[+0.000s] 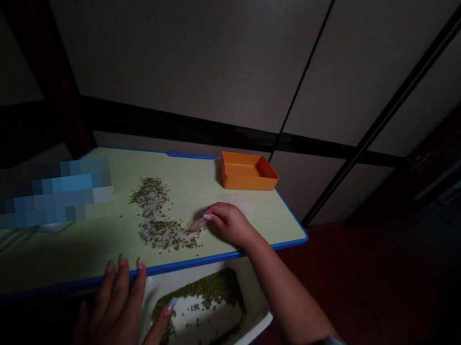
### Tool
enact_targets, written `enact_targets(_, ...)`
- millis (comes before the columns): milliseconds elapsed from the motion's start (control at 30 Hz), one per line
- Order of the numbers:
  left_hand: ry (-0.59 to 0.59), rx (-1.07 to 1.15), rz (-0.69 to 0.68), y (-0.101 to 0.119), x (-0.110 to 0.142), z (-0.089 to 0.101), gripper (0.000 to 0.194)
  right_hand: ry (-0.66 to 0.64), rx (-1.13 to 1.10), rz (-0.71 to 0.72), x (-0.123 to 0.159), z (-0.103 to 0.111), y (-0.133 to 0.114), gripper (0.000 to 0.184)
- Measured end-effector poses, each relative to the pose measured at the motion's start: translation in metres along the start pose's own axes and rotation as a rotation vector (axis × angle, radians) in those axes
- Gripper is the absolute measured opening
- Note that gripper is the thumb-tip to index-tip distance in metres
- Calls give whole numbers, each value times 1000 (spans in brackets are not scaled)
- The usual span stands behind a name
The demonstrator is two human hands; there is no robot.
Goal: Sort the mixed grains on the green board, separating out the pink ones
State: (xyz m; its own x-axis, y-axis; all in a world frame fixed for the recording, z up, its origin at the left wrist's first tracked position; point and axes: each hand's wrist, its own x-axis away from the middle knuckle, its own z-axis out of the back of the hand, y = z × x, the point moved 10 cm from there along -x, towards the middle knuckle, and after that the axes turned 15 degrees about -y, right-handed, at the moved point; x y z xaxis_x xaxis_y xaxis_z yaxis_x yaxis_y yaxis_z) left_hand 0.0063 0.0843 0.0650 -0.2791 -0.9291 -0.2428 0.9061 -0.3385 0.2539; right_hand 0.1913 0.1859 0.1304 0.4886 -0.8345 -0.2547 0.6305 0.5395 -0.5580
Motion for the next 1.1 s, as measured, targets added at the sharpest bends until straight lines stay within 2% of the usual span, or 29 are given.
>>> enact_targets(300,-31,10,15,1,0,0,70,30,-12,-64,5,6,9,20)
enact_targets(833,-16,8,5,1,-1,1,68,-1,-106,-107,7,0,18,22)
enact_targets(1100,-20,14,-3,2,-1,3,69,185,-158,-116,14,23,37,17)
